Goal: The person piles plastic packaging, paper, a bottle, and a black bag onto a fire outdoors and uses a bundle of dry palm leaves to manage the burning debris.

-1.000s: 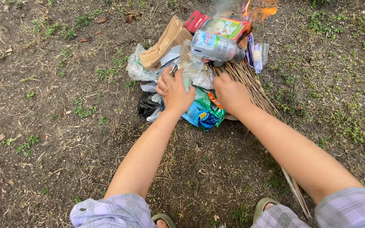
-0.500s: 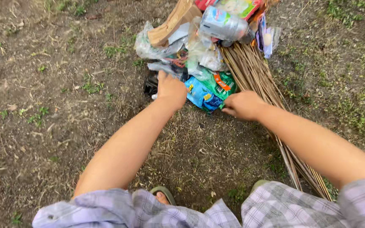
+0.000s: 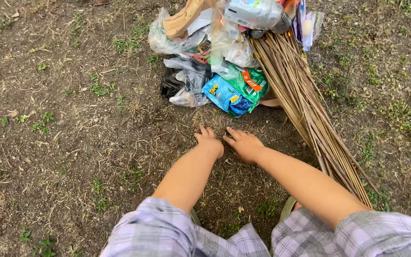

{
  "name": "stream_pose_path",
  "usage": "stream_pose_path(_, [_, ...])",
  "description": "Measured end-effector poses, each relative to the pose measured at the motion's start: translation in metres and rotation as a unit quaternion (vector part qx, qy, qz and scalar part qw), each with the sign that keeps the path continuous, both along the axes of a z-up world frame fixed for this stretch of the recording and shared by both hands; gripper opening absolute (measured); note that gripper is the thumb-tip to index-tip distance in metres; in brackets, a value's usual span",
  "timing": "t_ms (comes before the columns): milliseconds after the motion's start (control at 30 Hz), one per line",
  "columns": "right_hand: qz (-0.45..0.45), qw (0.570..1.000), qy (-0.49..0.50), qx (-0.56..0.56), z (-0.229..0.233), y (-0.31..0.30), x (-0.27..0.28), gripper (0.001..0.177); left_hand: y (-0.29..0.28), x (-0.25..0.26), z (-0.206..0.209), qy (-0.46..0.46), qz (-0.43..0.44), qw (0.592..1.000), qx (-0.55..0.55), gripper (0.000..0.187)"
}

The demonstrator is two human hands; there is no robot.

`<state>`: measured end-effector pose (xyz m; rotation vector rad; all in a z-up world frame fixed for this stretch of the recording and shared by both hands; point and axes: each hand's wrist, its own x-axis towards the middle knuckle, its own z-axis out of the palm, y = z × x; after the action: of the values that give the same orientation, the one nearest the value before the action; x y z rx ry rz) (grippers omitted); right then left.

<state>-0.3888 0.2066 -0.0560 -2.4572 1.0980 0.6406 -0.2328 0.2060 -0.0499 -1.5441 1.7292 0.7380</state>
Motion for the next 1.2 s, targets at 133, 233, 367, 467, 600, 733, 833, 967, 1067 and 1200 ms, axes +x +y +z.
stream_pose_path(133, [0.015,1.000,0.006,-0.009,0.015,-0.004,0.003,0.078,0.025,-0.003,-0.010,0.012,0.020,1.000,0.007,0.066])
stream_pose_path(233, [0.013,0.997,0.072,0.019,0.033,-0.006,0.007,0.084,0.027,0.002,-0.013,0.071,0.087,0.993,-0.017,0.068])
stream_pose_path(367, [-0.052,0.994,0.067,0.073,0.037,-0.003,0.010,0.081,0.022,0.007,-0.026,0.083,0.080,0.993,-0.033,0.067])
stream_pose_path(467, [-0.105,0.993,-0.053,0.003,0.004,0.001,0.005,0.059,0.023,0.007,-0.039,0.105,0.125,0.971,-0.173,0.067])
stream_pose_path(600, [-0.331,0.905,-0.256,-0.073,-0.044,-0.014,-0.005,0.031,0.002,0.019,-0.035,0.141,0.231,0.911,-0.311,0.049])
stream_pose_path(733, [-0.520,0.795,-0.304,-0.069,-0.051,-0.040,-0.010,0.040,-0.027,0.026,-0.033,0.154,0.254,0.856,-0.422,0.043])
stream_pose_path(833, [-0.568,0.769,-0.266,-0.122,-0.025,-0.050,-0.011,0.038,-0.038,0.019,-0.029,0.161,0.223,0.774,-0.569,0.046])
stream_pose_path(967, [-0.578,0.742,-0.284,-0.187,0.022,-0.056,-0.004,0.048,-0.034,0.009,0.001,0.201,0.337,0.842,-0.369,0.043])
stream_pose_path(1067, [-0.500,0.759,-0.325,-0.261,0.035,-0.068,-0.005,0.046,-0.032,0.006,0.011,0.185,0.350,0.863,-0.315,0.042])
stream_pose_path(1200, [-0.400,0.783,-0.316,-0.357,0.024,-0.084,-0.017,0.021,-0.026,0.000,-0.009,0.177,0.317,0.856,-0.369,0.051])
